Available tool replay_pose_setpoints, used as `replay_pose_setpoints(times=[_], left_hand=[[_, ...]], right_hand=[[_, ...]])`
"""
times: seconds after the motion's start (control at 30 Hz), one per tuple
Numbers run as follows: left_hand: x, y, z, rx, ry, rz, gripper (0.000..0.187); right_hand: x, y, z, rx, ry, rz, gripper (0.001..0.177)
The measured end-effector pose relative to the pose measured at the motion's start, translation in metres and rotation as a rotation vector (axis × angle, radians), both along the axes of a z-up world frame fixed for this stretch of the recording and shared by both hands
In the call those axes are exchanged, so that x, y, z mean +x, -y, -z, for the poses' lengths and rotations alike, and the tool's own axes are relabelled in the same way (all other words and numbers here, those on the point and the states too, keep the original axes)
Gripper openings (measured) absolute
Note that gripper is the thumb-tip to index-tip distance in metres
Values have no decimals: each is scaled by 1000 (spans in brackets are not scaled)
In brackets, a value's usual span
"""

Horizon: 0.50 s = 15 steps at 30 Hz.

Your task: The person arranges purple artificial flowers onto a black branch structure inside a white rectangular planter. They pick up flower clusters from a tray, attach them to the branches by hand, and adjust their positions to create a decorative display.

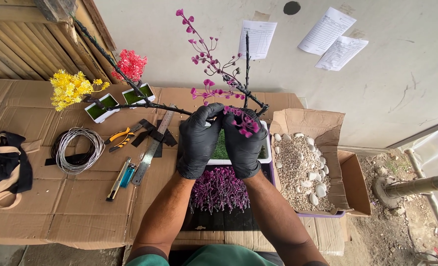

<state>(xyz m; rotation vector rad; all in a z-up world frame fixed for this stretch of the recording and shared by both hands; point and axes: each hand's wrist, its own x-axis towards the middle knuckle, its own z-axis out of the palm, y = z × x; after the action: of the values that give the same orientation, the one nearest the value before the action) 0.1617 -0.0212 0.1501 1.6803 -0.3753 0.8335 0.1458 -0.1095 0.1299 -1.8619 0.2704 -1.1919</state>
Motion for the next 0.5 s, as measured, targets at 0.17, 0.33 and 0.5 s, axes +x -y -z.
replay_pose_setpoints(times=[0.17, 0.33, 0.5], left_hand=[[-1, 2, 0, -31, 30, -23, 29], [-2, 1, -4, -7, 43, -27, 31], [-1, -5, -1, 29, 61, 20, 27]], right_hand=[[-3, 0, -7, 25, -8, -39, 18], [6, 2, 13, 77, -20, -50, 37], [-2, 1, -7, 194, 76, -223, 21]])
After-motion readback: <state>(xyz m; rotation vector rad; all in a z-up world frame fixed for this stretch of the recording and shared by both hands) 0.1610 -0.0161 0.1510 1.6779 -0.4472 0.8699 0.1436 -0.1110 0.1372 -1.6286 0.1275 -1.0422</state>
